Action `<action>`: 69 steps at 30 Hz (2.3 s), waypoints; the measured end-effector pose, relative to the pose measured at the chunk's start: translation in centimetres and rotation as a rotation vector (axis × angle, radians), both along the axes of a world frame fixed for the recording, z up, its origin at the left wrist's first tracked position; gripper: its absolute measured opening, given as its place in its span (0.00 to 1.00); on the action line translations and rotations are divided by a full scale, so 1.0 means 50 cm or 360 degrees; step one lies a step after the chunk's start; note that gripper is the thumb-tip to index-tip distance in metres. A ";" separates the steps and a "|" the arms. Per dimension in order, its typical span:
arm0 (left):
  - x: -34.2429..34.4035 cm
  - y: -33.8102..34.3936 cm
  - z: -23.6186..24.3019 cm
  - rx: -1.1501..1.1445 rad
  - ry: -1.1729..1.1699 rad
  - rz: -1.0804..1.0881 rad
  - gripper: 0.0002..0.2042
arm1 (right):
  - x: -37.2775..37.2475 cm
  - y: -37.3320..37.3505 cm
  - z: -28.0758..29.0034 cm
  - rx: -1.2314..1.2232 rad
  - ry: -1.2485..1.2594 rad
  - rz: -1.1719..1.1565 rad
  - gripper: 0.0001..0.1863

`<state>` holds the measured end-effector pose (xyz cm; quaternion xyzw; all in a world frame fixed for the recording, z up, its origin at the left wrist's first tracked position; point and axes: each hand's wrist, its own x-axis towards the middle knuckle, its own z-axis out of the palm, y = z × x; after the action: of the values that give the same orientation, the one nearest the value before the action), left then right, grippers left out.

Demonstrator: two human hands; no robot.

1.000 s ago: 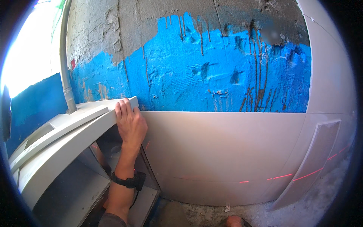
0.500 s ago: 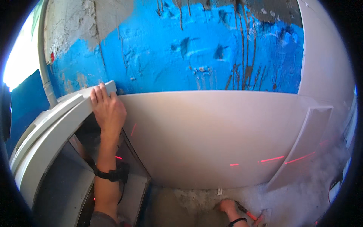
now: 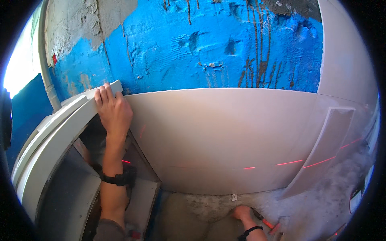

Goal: Installing large tiles on a wall using mortar, a trowel, and a laser level for alignment.

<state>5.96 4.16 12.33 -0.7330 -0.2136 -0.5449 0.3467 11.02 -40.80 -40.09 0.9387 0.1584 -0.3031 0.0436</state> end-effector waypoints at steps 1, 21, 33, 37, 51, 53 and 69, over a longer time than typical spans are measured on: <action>0.002 -0.003 0.001 -0.0011 0.0006 -0.0004 0.12 | 0.009 -0.006 -0.016 -0.0001 0.0000 0.0014 0.31; -0.001 -0.003 0.003 -0.0078 0.0015 -0.0053 0.13 | 0.028 -0.026 -0.087 -0.0031 0.0021 0.0046 0.32; -0.001 -0.006 0.004 -0.0042 0.0009 -0.0051 0.12 | 0.018 -0.030 -0.078 -0.0034 -0.0004 0.0046 0.33; -0.004 -0.005 0.004 -0.0032 0.0003 -0.0049 0.12 | 0.020 -0.031 -0.086 -0.0028 -0.0020 0.0043 0.33; -0.002 -0.005 0.003 -0.0028 0.0006 -0.0037 0.13 | 0.016 -0.025 -0.065 -0.0020 -0.0029 0.0042 0.33; -0.004 -0.006 0.003 -0.0033 0.0001 -0.0042 0.13 | 0.017 -0.027 -0.066 -0.0022 -0.0013 0.0047 0.33; 0.001 -0.003 0.003 -0.0028 0.0000 -0.0059 0.13 | 0.023 -0.027 -0.080 -0.0045 -0.0009 0.0053 0.35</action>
<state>6.02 3.99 12.49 -0.7398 -0.2048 -0.5493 0.3302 12.18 -42.16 -44.07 0.9361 0.1696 -0.3019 0.0623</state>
